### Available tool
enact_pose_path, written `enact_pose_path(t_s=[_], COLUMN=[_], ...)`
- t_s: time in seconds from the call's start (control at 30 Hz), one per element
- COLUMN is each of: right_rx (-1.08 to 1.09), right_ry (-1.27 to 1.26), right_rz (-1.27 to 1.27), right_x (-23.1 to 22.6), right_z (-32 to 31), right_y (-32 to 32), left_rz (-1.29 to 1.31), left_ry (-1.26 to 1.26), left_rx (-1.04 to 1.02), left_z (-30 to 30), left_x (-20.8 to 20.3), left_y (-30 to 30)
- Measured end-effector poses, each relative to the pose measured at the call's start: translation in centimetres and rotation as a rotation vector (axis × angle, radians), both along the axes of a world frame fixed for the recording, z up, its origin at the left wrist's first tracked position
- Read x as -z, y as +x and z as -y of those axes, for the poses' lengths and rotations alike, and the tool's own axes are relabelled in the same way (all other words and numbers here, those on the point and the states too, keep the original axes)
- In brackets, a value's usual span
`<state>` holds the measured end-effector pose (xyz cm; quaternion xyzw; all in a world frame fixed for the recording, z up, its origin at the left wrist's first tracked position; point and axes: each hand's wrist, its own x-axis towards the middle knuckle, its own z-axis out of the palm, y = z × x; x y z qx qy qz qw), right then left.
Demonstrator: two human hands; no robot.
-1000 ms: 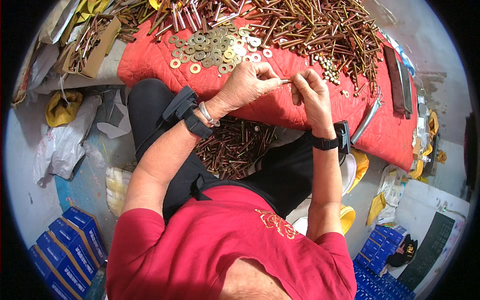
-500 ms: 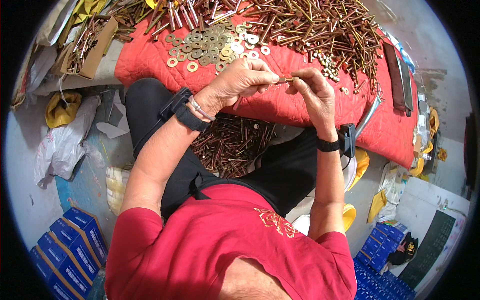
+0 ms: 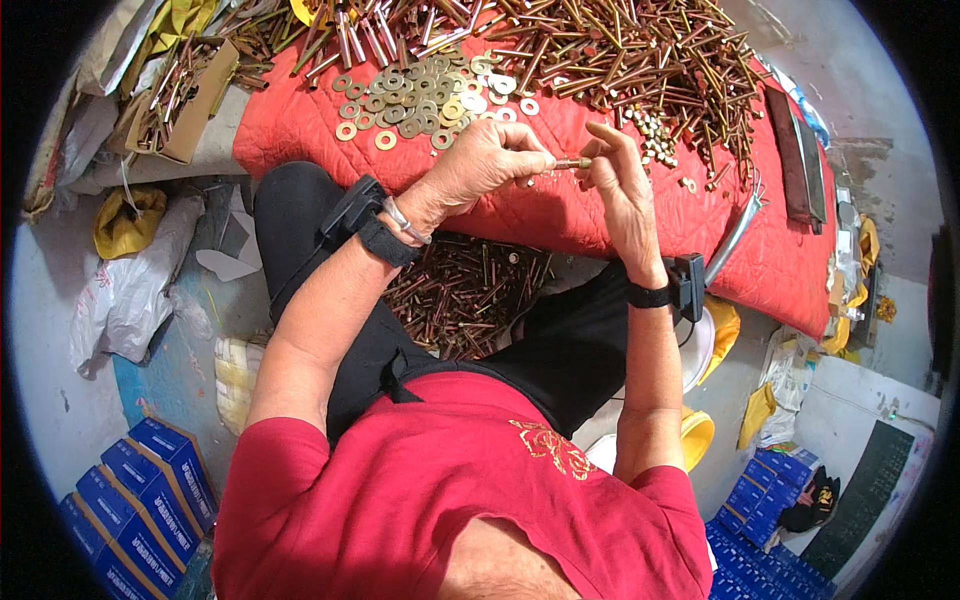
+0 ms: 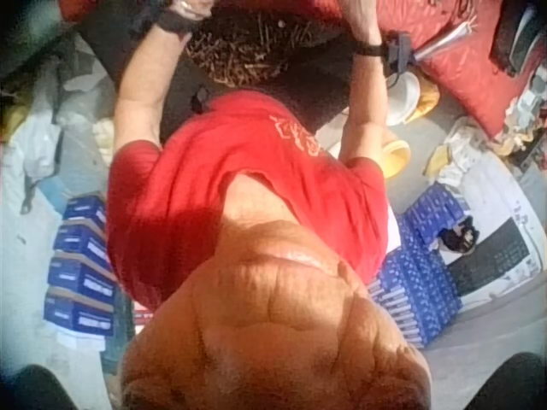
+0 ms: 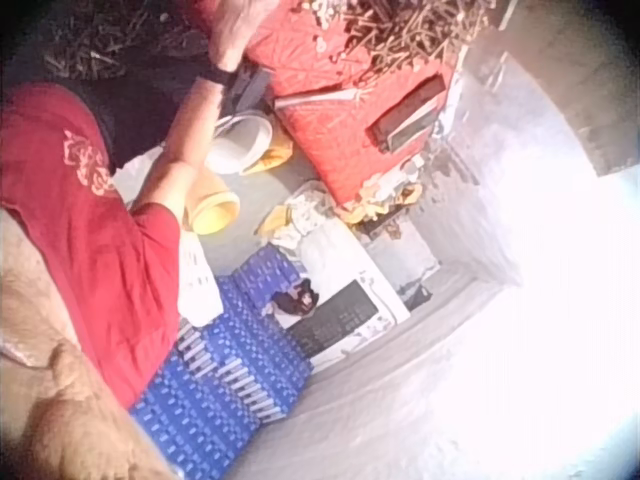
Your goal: Assembling small metal rods with washers and storing them in bins.
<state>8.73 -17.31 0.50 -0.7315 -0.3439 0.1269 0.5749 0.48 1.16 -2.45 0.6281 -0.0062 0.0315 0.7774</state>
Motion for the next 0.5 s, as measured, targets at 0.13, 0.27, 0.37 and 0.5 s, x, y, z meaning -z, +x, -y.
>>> enact_pose_path(t_s=[0.13, 0.27, 0.37, 0.5], right_rx=[0.042, 0.083, 0.082, 0.087], right_ry=[-0.171, -0.113, 0.025, -0.269], right_rz=[0.031, 0.069, 0.345, -0.084], right_x=[-0.5, -0.2, 0.2, -0.7], right_z=[-0.4, -0.6, -0.9, -0.6], right_y=[0.0, 0.2, 0.2, 0.0], left_rz=[-0.137, -0.149, -0.144, -0.191], left_ry=[-0.087, -0.137, -0.152, -0.130], left_rx=[0.017, 0.006, 0.008, 0.036], left_z=[0.3, 0.2, 0.4, 0.2], left_x=[-0.4, 0.2, 0.4, 0.4], left_y=[-0.4, -0.1, 0.1, -0.3])
